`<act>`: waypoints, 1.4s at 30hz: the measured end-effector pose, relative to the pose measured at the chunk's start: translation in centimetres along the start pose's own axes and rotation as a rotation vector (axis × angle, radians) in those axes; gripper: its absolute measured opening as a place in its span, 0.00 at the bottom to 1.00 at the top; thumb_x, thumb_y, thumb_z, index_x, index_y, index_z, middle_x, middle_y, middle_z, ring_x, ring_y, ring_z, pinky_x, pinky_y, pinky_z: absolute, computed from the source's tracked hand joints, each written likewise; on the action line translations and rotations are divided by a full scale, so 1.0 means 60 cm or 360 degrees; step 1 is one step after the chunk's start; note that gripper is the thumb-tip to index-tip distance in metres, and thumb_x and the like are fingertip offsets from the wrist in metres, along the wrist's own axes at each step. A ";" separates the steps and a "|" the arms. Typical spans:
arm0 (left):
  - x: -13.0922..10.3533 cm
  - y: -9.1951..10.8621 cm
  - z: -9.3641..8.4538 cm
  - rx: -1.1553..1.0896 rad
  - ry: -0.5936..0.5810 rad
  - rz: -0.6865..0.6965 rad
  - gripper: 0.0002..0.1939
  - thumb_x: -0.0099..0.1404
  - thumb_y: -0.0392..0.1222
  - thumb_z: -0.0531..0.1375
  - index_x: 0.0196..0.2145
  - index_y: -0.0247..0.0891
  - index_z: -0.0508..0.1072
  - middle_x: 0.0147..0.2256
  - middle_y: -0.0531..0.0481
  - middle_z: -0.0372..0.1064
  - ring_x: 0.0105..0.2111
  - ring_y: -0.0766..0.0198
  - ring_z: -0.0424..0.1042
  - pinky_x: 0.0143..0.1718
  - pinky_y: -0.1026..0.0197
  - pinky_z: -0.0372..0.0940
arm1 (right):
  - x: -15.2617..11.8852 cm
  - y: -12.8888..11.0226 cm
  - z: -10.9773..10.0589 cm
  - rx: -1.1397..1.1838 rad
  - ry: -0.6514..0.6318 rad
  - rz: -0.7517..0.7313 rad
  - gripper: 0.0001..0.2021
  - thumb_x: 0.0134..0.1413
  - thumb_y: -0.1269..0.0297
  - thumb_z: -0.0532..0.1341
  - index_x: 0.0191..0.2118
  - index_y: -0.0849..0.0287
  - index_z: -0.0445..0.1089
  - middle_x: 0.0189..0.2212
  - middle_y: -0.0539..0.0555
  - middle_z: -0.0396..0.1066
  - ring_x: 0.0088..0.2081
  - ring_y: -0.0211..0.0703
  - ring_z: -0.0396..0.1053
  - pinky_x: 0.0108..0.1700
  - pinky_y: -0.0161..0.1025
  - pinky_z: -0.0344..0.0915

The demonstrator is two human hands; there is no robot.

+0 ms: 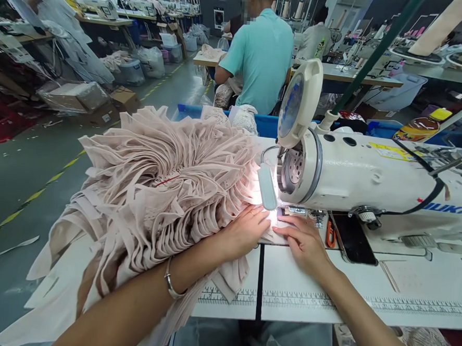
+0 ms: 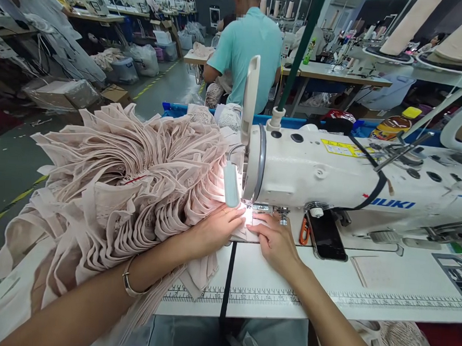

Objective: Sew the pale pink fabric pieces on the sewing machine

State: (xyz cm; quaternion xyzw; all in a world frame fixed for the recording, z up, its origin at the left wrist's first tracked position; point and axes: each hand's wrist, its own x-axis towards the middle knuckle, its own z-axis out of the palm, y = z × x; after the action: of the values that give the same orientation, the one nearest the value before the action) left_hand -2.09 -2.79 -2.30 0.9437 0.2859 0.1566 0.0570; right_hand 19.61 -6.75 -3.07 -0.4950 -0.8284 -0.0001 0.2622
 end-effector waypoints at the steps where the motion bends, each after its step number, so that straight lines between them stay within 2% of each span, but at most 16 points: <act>1: 0.000 0.000 -0.001 -0.0007 -0.0022 0.0012 0.11 0.67 0.25 0.50 0.39 0.34 0.68 0.44 0.43 0.67 0.46 0.57 0.65 0.50 0.56 0.62 | 0.000 0.000 0.000 0.0004 0.0010 -0.0034 0.19 0.58 0.76 0.52 0.38 0.48 0.78 0.46 0.50 0.77 0.48 0.47 0.71 0.51 0.49 0.65; 5: 0.003 -0.001 -0.004 -0.0034 -0.0059 -0.0005 0.11 0.66 0.23 0.50 0.38 0.34 0.68 0.44 0.43 0.67 0.44 0.57 0.66 0.49 0.56 0.63 | -0.002 0.000 0.001 -0.0003 0.0041 -0.0118 0.19 0.58 0.77 0.51 0.39 0.52 0.77 0.45 0.51 0.78 0.48 0.46 0.72 0.51 0.48 0.64; 10: 0.004 -0.001 -0.005 -0.0057 -0.0060 -0.0028 0.12 0.65 0.22 0.50 0.39 0.35 0.67 0.44 0.44 0.67 0.45 0.57 0.66 0.48 0.56 0.62 | 0.000 -0.002 0.002 -0.0028 -0.0004 -0.0094 0.20 0.57 0.78 0.50 0.39 0.51 0.77 0.45 0.51 0.78 0.48 0.46 0.72 0.51 0.49 0.64; 14: 0.005 0.000 -0.007 -0.0044 -0.0061 -0.0086 0.13 0.65 0.22 0.50 0.40 0.35 0.68 0.46 0.43 0.67 0.46 0.56 0.67 0.49 0.55 0.62 | 0.002 -0.001 0.007 -0.0050 0.0044 -0.0105 0.19 0.56 0.78 0.50 0.39 0.53 0.75 0.46 0.52 0.78 0.47 0.46 0.73 0.49 0.47 0.65; 18: 0.006 0.001 -0.009 -0.0041 -0.0040 -0.0107 0.15 0.65 0.22 0.50 0.44 0.34 0.68 0.50 0.41 0.66 0.49 0.54 0.66 0.50 0.54 0.62 | 0.002 0.001 0.010 -0.0061 0.0026 -0.0082 0.19 0.55 0.79 0.51 0.41 0.53 0.75 0.48 0.53 0.77 0.49 0.47 0.73 0.51 0.48 0.64; 22: 0.005 0.000 -0.005 -0.0030 -0.0035 -0.0108 0.14 0.65 0.23 0.51 0.44 0.35 0.68 0.50 0.42 0.67 0.50 0.54 0.67 0.51 0.54 0.62 | 0.002 0.001 0.009 -0.0074 -0.0007 -0.0080 0.18 0.55 0.79 0.51 0.41 0.53 0.74 0.48 0.53 0.77 0.49 0.47 0.73 0.53 0.49 0.63; 25: 0.005 -0.003 0.002 -0.0022 -0.0006 -0.0117 0.13 0.67 0.25 0.50 0.44 0.35 0.68 0.50 0.42 0.67 0.49 0.55 0.67 0.52 0.54 0.61 | 0.002 0.003 0.010 -0.0078 -0.0033 -0.0064 0.19 0.54 0.79 0.51 0.42 0.53 0.74 0.49 0.52 0.77 0.50 0.46 0.72 0.54 0.47 0.63; 28: 0.005 -0.005 0.005 -0.0004 0.0100 -0.0115 0.11 0.71 0.29 0.50 0.45 0.36 0.68 0.50 0.42 0.67 0.51 0.54 0.65 0.52 0.53 0.61 | 0.003 0.007 0.013 -0.0078 -0.0072 -0.0027 0.20 0.53 0.79 0.51 0.44 0.52 0.74 0.50 0.52 0.76 0.48 0.45 0.73 0.53 0.46 0.65; 31: 0.004 -0.003 0.002 0.0094 0.0173 -0.0105 0.08 0.72 0.33 0.50 0.43 0.36 0.69 0.46 0.42 0.68 0.49 0.54 0.66 0.48 0.54 0.62 | 0.006 0.010 0.015 -0.0097 -0.0121 0.0000 0.20 0.54 0.79 0.50 0.45 0.53 0.73 0.51 0.53 0.75 0.46 0.44 0.74 0.49 0.44 0.67; 35: 0.003 0.001 -0.003 0.0235 0.0146 -0.0062 0.10 0.71 0.30 0.50 0.34 0.35 0.69 0.35 0.47 0.67 0.38 0.58 0.67 0.41 0.59 0.61 | 0.011 0.013 0.017 -0.0129 -0.0163 0.0011 0.20 0.55 0.79 0.50 0.46 0.55 0.72 0.51 0.54 0.75 0.47 0.45 0.74 0.49 0.44 0.67; 42: 0.003 0.004 -0.007 0.0214 0.0111 -0.0045 0.11 0.71 0.28 0.50 0.33 0.36 0.68 0.32 0.49 0.67 0.36 0.61 0.67 0.41 0.60 0.61 | 0.010 0.019 0.023 -0.0257 -0.0238 0.0019 0.25 0.55 0.78 0.48 0.53 0.54 0.71 0.51 0.54 0.75 0.46 0.48 0.74 0.48 0.48 0.68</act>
State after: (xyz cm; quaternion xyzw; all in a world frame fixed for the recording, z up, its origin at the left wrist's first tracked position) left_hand -1.98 -2.89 -1.82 0.9352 0.3108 0.1689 -0.0145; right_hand 19.72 -5.33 -4.31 -0.5180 -0.8400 -0.0283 0.1590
